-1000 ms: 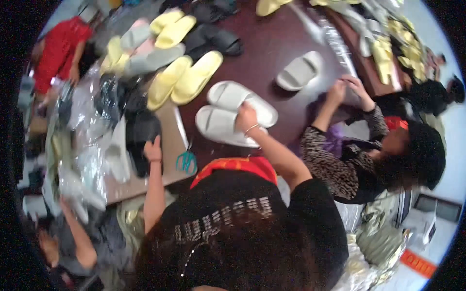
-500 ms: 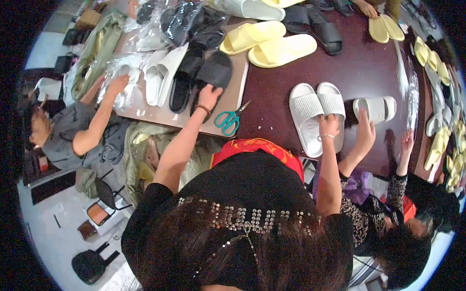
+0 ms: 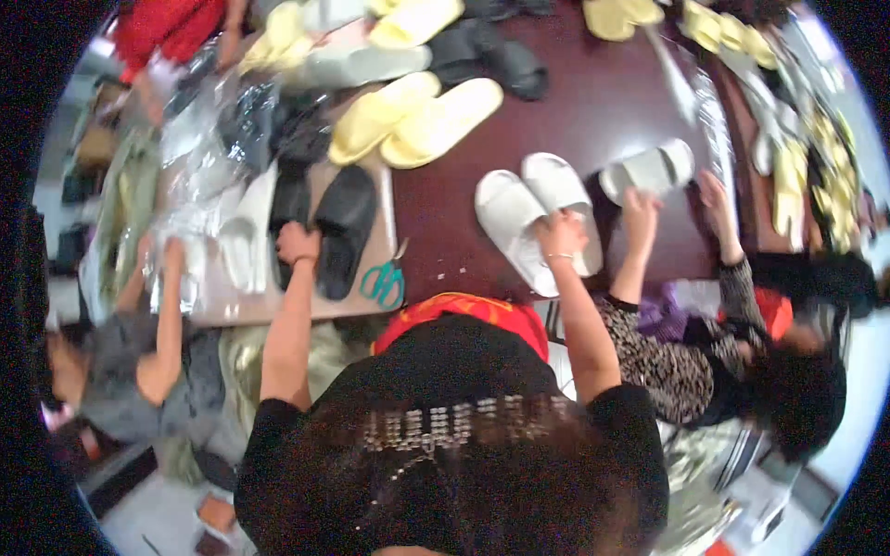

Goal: Inspecting foam slippers for quality and trimming loose threads with scissors.

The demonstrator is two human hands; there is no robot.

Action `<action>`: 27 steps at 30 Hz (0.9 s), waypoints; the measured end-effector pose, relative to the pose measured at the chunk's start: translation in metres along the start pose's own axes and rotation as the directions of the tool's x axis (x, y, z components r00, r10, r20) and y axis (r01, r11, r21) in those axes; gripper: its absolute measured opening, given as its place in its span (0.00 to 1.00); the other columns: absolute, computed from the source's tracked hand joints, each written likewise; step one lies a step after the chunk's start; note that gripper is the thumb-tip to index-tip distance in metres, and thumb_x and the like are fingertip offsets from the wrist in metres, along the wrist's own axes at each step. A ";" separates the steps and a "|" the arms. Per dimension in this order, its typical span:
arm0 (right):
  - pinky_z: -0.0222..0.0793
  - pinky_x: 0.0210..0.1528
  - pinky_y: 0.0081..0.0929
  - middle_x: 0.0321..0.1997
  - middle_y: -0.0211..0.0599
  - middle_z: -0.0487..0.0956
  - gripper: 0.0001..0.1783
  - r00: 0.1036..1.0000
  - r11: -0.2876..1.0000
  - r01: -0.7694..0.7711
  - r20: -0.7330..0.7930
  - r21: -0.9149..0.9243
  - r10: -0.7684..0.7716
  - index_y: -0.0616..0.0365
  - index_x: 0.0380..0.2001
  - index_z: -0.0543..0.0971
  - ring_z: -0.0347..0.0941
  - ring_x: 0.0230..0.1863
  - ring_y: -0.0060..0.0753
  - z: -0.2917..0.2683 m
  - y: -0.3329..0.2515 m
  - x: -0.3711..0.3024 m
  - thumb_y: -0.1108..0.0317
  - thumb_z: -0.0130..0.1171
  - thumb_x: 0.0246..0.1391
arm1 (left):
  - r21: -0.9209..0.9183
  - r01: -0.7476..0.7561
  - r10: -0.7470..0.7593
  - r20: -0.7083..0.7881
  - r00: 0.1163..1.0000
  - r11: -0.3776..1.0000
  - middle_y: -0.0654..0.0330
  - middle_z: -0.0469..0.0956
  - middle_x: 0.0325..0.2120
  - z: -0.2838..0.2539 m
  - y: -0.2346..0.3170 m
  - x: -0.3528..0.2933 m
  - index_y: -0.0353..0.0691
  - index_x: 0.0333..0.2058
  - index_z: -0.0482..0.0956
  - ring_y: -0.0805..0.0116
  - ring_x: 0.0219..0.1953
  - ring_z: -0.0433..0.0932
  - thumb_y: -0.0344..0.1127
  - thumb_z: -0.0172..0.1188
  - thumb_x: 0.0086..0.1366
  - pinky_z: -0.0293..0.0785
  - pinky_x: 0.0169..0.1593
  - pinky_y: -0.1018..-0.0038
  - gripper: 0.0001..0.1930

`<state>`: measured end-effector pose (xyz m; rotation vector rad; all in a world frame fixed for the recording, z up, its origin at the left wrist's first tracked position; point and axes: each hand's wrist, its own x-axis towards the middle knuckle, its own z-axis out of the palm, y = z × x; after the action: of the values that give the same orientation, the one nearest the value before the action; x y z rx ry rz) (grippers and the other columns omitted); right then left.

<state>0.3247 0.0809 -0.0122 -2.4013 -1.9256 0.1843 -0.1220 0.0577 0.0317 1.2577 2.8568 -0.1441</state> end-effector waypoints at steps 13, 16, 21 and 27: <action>0.64 0.31 0.35 0.23 0.45 0.73 0.13 0.991 0.790 -0.137 0.084 0.597 0.108 0.63 0.22 0.72 0.70 0.27 0.43 -0.033 -0.022 0.039 0.63 0.53 0.36 | -0.253 0.108 -0.112 0.000 0.994 0.961 0.48 0.63 0.46 0.029 0.005 0.004 0.31 0.45 0.62 0.50 0.47 0.62 0.42 0.56 0.48 0.61 0.47 0.62 0.28; 0.64 0.33 0.34 0.27 0.50 0.74 0.17 0.951 0.546 -0.303 0.213 0.781 0.223 0.67 0.26 0.72 0.71 0.29 0.43 -0.049 -0.015 0.071 0.60 0.51 0.39 | -0.456 0.005 0.024 0.058 0.998 0.890 0.47 0.66 0.43 0.027 -0.012 0.021 0.30 0.44 0.63 0.49 0.44 0.65 0.37 0.55 0.50 0.61 0.47 0.66 0.24; 0.64 0.29 0.29 0.23 0.40 0.74 0.13 0.951 0.590 -0.277 0.128 0.758 0.283 0.67 0.24 0.73 0.68 0.25 0.31 -0.037 0.015 0.151 0.66 0.52 0.36 | -0.713 -0.182 -0.002 -0.249 0.969 0.677 0.44 0.69 0.37 -0.010 -0.014 -0.019 0.28 0.42 0.64 0.48 0.41 0.67 0.33 0.53 0.51 0.63 0.45 0.67 0.21; 0.62 0.42 0.38 0.47 0.44 0.67 0.22 0.997 0.955 -0.010 0.079 0.297 -0.014 0.57 0.44 0.69 0.65 0.42 0.39 0.001 0.102 0.294 0.59 0.45 0.46 | -0.825 -0.019 0.021 -0.009 1.000 0.565 0.43 0.70 0.33 -0.016 0.017 -0.103 0.32 0.41 0.65 0.47 0.41 0.67 0.26 0.52 0.48 0.63 0.43 0.67 0.18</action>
<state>0.4861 0.3453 -0.0423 -2.2240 -1.7811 0.5372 -0.0393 -0.0048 0.0515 1.0151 2.3117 1.0791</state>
